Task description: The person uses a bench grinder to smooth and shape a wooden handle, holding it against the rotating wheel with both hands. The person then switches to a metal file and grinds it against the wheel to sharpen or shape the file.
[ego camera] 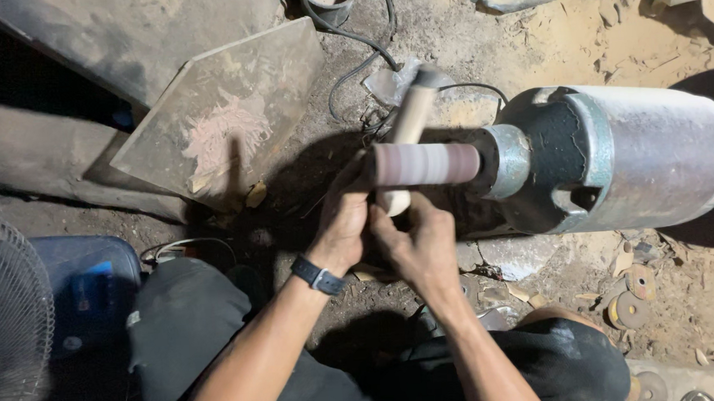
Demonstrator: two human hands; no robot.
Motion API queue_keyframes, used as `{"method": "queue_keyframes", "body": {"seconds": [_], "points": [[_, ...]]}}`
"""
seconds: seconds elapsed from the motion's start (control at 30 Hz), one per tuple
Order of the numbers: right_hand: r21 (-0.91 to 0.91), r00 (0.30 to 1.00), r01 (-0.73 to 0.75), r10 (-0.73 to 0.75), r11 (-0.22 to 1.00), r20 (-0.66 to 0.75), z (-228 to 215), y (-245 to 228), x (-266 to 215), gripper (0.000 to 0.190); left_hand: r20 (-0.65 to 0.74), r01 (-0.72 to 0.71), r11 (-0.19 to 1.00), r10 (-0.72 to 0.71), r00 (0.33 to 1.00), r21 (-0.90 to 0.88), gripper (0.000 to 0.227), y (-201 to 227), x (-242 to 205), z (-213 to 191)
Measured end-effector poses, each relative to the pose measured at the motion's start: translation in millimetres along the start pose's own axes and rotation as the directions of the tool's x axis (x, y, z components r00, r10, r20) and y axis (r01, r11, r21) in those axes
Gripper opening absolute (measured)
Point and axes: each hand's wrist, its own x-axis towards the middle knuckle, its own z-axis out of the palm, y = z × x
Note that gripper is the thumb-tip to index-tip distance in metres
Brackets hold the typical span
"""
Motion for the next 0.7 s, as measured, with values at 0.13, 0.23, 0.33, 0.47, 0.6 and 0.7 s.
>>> {"method": "queue_keyframes", "body": {"seconds": [0.13, 0.23, 0.33, 0.47, 0.6, 0.7], "points": [[0.135, 0.994, 0.002, -0.017, 0.991, 0.11, 9.7, -0.2, -7.6, 0.024, 0.048, -0.024, 0.999, 0.026, 0.998, -0.041, 0.025, 8.7, -4.1, -11.3], [0.583, 0.943, -0.2, -0.008, 0.788, 0.334, 3.7, 3.5, -6.6, 0.028, 0.116, 0.048, 0.996, -0.039, 0.992, -0.074, 0.032, 23.2, -7.9, -15.0], [0.818, 0.888, -0.409, -0.032, 0.405, 0.459, -2.7, 6.7, -4.2, 0.033, 0.224, 0.277, 0.957, -0.251, 0.942, -0.092, 0.048, 36.0, -16.8, -13.4], [0.812, 0.877, -0.476, 0.109, 0.338, 0.469, -2.3, 13.2, 4.1, 0.043, 0.165, 0.223, 0.961, -0.196, 0.967, -0.165, 0.036, 36.5, -12.8, -2.1], [0.871, 0.909, -0.417, 0.129, 0.258, 0.397, -3.4, 24.3, 6.9, 0.042, 0.239, 0.115, 0.973, -0.065, 0.969, -0.201, 0.036, 29.9, -4.2, 11.0], [0.892, 0.918, -0.393, 0.147, 0.225, 0.368, -8.3, 31.5, 9.5, 0.041, 0.271, 0.159, 0.967, -0.102, 0.957, -0.197, 0.033, 30.1, -2.3, 18.5]]}}
